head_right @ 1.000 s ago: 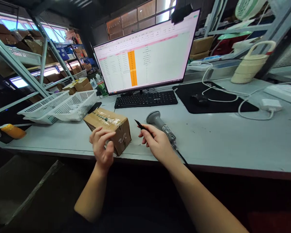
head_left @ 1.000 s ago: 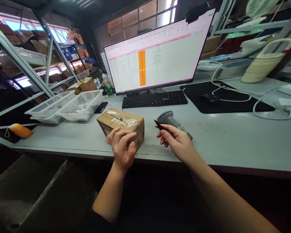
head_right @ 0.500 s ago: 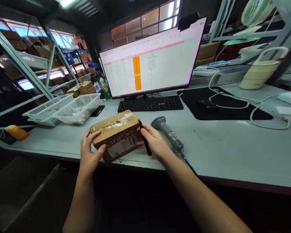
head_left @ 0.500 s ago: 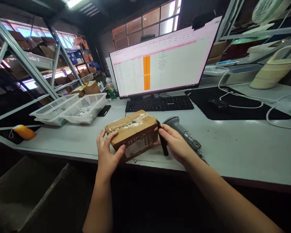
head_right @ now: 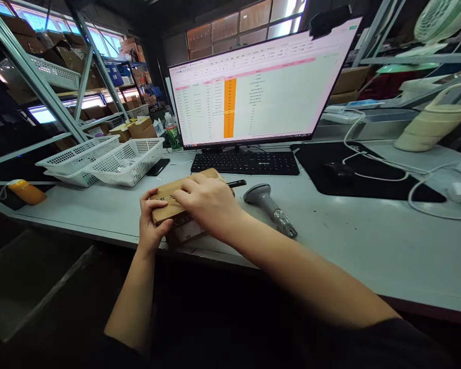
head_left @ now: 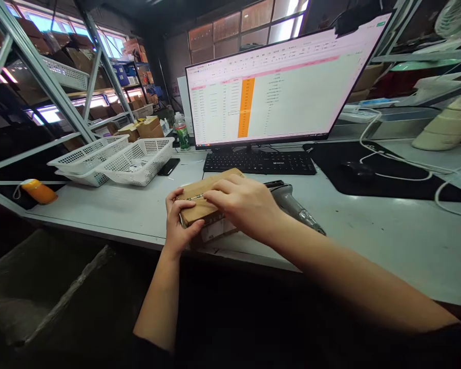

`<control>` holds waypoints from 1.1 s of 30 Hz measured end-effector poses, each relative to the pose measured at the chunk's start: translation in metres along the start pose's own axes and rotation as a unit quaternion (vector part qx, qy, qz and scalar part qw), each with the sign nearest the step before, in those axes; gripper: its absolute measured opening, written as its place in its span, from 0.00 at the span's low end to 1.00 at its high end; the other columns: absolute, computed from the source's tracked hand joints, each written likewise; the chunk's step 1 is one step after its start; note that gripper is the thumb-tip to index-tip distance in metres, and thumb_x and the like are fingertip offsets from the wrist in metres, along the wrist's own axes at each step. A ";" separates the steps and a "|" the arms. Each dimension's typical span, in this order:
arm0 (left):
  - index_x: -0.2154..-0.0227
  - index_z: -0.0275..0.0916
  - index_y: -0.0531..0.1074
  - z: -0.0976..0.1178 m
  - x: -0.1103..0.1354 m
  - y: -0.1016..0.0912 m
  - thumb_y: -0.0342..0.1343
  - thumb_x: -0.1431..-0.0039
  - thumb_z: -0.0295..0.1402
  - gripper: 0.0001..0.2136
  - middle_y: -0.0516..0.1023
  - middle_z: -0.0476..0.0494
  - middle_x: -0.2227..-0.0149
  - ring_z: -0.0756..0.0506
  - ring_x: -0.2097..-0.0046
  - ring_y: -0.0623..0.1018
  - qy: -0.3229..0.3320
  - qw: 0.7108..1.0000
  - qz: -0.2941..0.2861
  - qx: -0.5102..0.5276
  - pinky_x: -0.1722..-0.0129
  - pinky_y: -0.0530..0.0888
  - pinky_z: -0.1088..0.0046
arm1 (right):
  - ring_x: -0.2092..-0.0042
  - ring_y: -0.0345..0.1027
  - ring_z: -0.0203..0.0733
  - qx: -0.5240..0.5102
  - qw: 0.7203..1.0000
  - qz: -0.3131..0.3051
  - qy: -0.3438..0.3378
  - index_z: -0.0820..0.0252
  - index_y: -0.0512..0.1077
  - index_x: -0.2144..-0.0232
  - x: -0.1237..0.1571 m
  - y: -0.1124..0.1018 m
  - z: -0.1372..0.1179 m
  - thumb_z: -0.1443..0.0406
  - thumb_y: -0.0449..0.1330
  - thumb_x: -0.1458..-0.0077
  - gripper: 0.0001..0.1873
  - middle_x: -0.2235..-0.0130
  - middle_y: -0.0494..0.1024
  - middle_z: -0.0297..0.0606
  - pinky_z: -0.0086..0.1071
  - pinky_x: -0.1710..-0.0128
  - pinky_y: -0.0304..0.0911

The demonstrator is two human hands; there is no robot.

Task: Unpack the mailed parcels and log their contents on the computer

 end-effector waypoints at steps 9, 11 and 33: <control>0.59 0.45 0.70 0.016 0.008 -0.001 0.60 0.42 0.50 0.16 0.65 0.41 0.49 0.37 0.43 0.69 0.064 0.996 0.064 0.006 0.40 0.68 0.48 | 0.63 0.62 0.43 0.054 0.996 -0.020 -0.062 0.60 0.75 0.67 -0.006 0.004 -0.027 0.70 0.57 0.37 0.07 0.66 0.78 0.39 0.37 0.66 0.48; 0.59 0.45 0.70 0.018 0.009 -0.001 0.60 0.42 0.49 0.16 0.64 0.41 0.49 0.37 0.43 0.69 0.068 0.996 0.064 -0.001 0.39 0.67 0.47 | 0.63 0.61 0.44 0.064 0.996 -0.020 -0.066 0.60 0.75 0.67 -0.005 0.003 -0.030 0.70 0.57 0.37 0.07 0.66 0.77 0.39 0.38 0.66 0.47; 0.59 0.43 0.71 0.003 0.002 -0.006 0.59 0.42 0.48 0.16 0.67 0.39 0.47 0.35 0.36 0.67 0.011 0.999 0.030 0.033 0.36 0.65 0.48 | 0.64 0.66 0.45 0.251 0.930 -0.177 0.201 0.63 0.80 0.65 0.077 -0.022 0.158 0.73 0.52 0.37 0.16 0.64 0.79 0.48 0.36 0.70 0.43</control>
Point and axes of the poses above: each hand's wrist, its own x-axis away from the middle knuckle, its own y-axis out of the palm, z = x × y, the point moved 9 cm from there along -x, towards the middle knuckle
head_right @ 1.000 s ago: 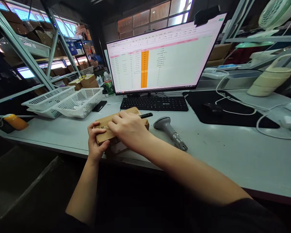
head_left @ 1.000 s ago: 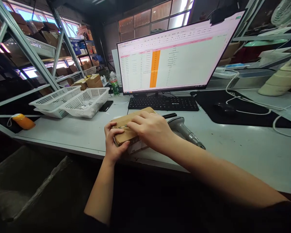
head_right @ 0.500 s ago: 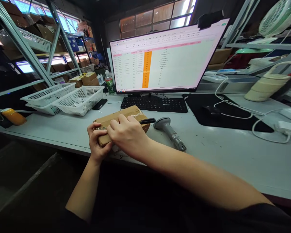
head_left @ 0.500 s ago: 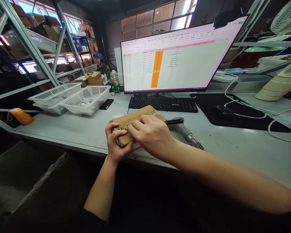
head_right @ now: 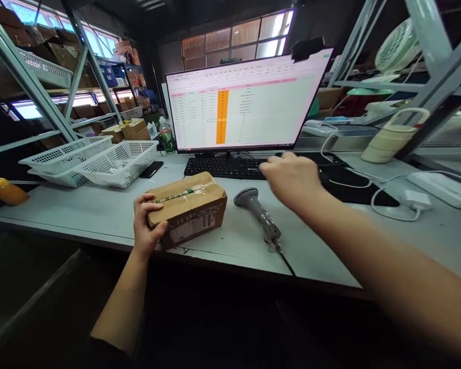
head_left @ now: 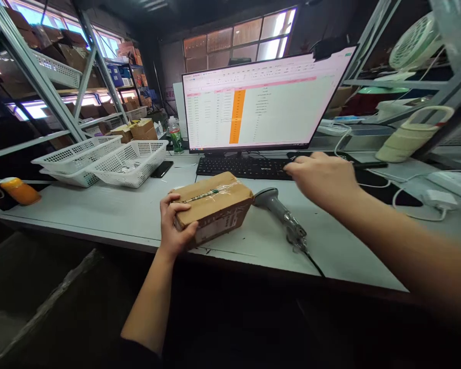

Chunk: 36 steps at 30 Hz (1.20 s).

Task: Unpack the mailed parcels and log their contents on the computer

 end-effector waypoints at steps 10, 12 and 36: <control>0.43 0.44 0.72 0.002 -0.087 0.047 0.58 0.40 0.51 0.26 0.72 0.39 0.39 0.36 0.43 0.74 -0.077 0.872 -0.417 -0.243 0.45 0.71 0.59 | 0.50 0.74 0.52 -0.154 0.965 -0.163 0.137 0.59 0.78 0.46 0.040 0.106 0.043 0.65 0.56 0.35 0.19 0.48 0.79 0.51 0.39 0.57 0.67; 0.41 0.44 0.70 0.000 -0.094 0.066 0.56 0.39 0.52 0.27 0.74 0.38 0.43 0.37 0.46 0.76 -0.068 0.823 -0.483 -0.291 0.50 0.73 0.63 | 0.48 0.73 0.51 -0.231 0.969 -0.028 0.084 0.58 0.75 0.43 0.022 0.052 0.012 0.61 0.52 0.32 0.21 0.46 0.79 0.48 0.42 0.53 0.68; 0.52 0.36 0.76 0.030 -0.086 0.111 0.52 0.38 0.34 0.15 0.81 0.32 0.62 0.34 0.60 0.81 0.050 0.618 -0.616 -0.487 0.63 0.73 0.64 | 0.57 0.67 0.46 -0.408 0.854 0.276 -0.168 0.53 0.81 0.55 0.018 -0.008 -0.136 0.54 0.59 0.36 0.15 0.64 0.74 0.40 0.42 0.55 0.68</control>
Point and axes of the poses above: each hand's wrist, its own x-axis away from the middle knuckle, its own y-axis out of the palm, z = x × y, the point moved 9 cm from there along -x, towards the middle knuckle
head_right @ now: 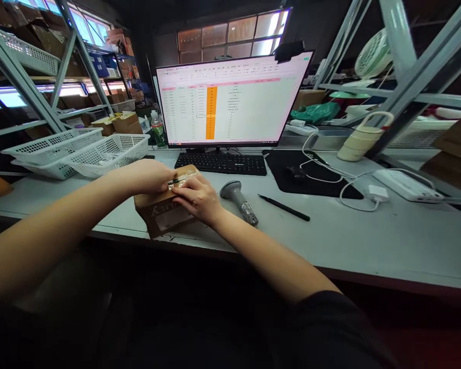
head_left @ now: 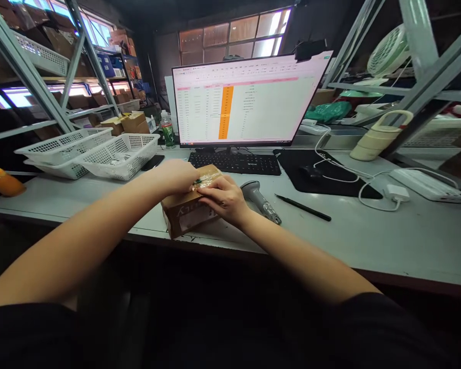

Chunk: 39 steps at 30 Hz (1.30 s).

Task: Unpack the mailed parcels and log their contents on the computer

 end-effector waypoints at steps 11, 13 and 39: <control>0.35 0.44 0.65 -0.042 -0.004 0.026 0.42 0.35 0.27 0.26 0.81 0.41 0.51 0.40 0.52 0.81 -0.025 0.979 0.147 0.139 0.53 0.72 0.68 | 0.58 0.67 0.45 -0.014 1.000 0.021 -0.002 0.53 0.81 0.56 0.001 -0.008 -0.007 0.56 0.61 0.37 0.13 0.64 0.74 0.40 0.41 0.56 0.68; 0.39 0.44 0.70 -0.046 -0.006 0.028 0.41 0.35 0.29 0.24 0.81 0.43 0.49 0.43 0.51 0.80 -0.014 0.969 0.138 0.203 0.51 0.71 0.70 | 0.58 0.67 0.45 -0.006 1.000 0.027 0.006 0.52 0.81 0.56 0.005 -0.012 -0.008 0.56 0.62 0.37 0.13 0.65 0.75 0.40 0.40 0.57 0.69; 0.31 0.34 0.52 -0.002 -0.016 0.015 0.42 0.32 0.36 0.29 0.80 0.30 0.66 0.31 0.68 0.80 0.062 0.996 0.056 -0.024 0.67 0.73 0.59 | 0.54 0.64 0.46 0.008 0.998 -0.040 0.050 0.50 0.81 0.53 -0.001 0.009 -0.001 0.57 0.62 0.38 0.13 0.62 0.73 0.41 0.43 0.50 0.67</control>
Point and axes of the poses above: each hand's wrist, its own x-axis away from the middle knuckle, its own y-axis out of the palm, z = x × y, the point moved 9 cm from there along -x, towards the middle knuckle
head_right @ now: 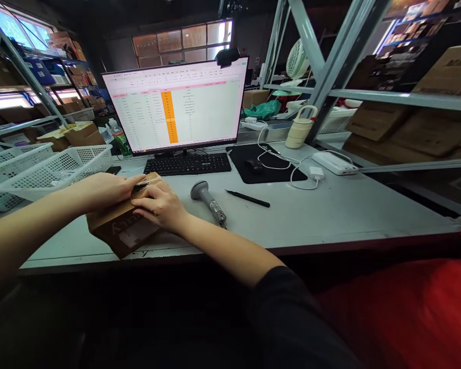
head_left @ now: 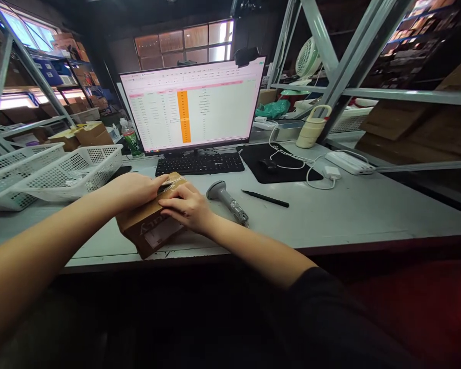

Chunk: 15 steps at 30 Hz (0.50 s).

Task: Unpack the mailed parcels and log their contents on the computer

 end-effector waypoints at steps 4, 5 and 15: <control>0.30 0.36 0.50 -0.010 -0.002 0.004 0.40 0.32 0.34 0.28 0.81 0.32 0.63 0.33 0.64 0.81 -0.012 1.000 0.017 0.008 0.66 0.73 0.62 | 0.54 0.64 0.47 -0.011 1.000 0.003 -0.005 0.51 0.81 0.53 -0.005 0.001 0.003 0.58 0.62 0.38 0.13 0.62 0.73 0.41 0.44 0.50 0.67; 0.30 0.38 0.51 -0.013 -0.002 0.004 0.40 0.31 0.34 0.28 0.81 0.32 0.61 0.33 0.63 0.82 -0.016 1.000 0.021 0.017 0.65 0.73 0.63 | 0.54 0.64 0.47 -0.016 1.000 0.011 -0.010 0.51 0.81 0.54 -0.006 0.001 0.004 0.57 0.62 0.37 0.13 0.63 0.72 0.41 0.44 0.51 0.66; 0.34 0.49 0.62 -0.070 -0.002 -0.025 0.40 0.31 0.35 0.25 0.77 0.45 0.43 0.41 0.46 0.77 -0.065 0.964 0.104 0.235 0.46 0.71 0.67 | 0.59 0.66 0.44 -0.036 0.998 0.056 -0.008 0.52 0.81 0.56 0.016 -0.023 -0.010 0.57 0.61 0.36 0.11 0.65 0.74 0.40 0.41 0.56 0.66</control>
Point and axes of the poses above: each hand's wrist, its own x-axis away from the middle knuckle, its own y-axis out of the palm, z = x × y, the point moved 9 cm from there along -x, towards the middle knuckle
